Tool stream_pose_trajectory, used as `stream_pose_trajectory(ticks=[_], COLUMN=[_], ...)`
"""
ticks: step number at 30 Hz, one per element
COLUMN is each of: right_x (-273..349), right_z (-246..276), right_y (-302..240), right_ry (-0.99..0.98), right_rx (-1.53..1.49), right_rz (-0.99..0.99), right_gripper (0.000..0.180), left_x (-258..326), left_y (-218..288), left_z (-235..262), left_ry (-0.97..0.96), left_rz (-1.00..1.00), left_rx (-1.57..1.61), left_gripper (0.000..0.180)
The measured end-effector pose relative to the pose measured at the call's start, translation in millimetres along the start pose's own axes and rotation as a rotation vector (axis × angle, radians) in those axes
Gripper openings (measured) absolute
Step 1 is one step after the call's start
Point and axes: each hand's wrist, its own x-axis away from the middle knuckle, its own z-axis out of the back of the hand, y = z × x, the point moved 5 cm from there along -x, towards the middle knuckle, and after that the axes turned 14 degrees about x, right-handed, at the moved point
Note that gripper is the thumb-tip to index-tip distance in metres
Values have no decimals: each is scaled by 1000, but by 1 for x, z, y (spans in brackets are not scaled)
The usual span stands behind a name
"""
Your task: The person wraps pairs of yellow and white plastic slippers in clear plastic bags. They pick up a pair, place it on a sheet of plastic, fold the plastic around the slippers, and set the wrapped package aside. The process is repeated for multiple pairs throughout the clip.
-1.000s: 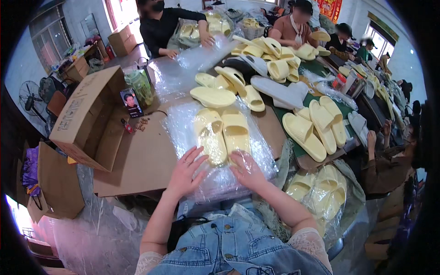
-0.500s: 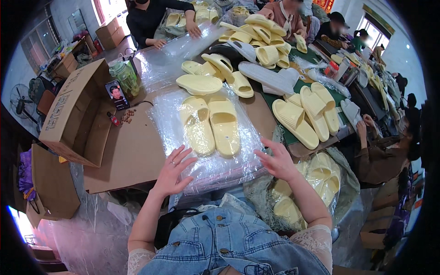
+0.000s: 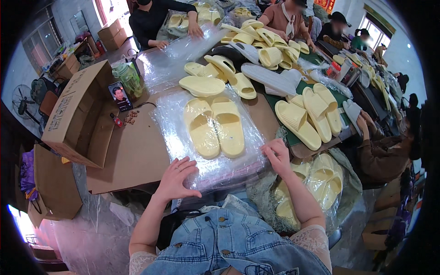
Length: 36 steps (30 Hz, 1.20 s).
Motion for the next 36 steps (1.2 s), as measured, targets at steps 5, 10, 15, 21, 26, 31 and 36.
stream_pose_trajectory(ticks=[5,10,15,21,26,31,36], right_x=[-1,-10,-31,-40,-27,-4,-10], right_z=[-23,-27,-32,-49,-77,-145,-147], right_y=[15,9,-4,-22,-115,-136,-94], right_ry=[80,158,170,270,170,-231,-227], right_rx=[-76,-1,197,466,295,304,511], right_rz=[-195,-275,-233,-61,269,436,232], right_gripper=[16,22,26,27,43,60,71], left_x=[-3,-1,-9,-16,-18,-19,-19], left_y=[14,-22,-42,-55,-57,-58,-51], left_z=[-3,-4,-4,-16,-18,-19,-13], left_ry=[119,422,524,728,754,784,760], left_rz=[30,200,613,520,467,460,479], left_rx=[-63,239,626,617,393,412,387], left_gripper=[63,34,42,43,38,37,37])
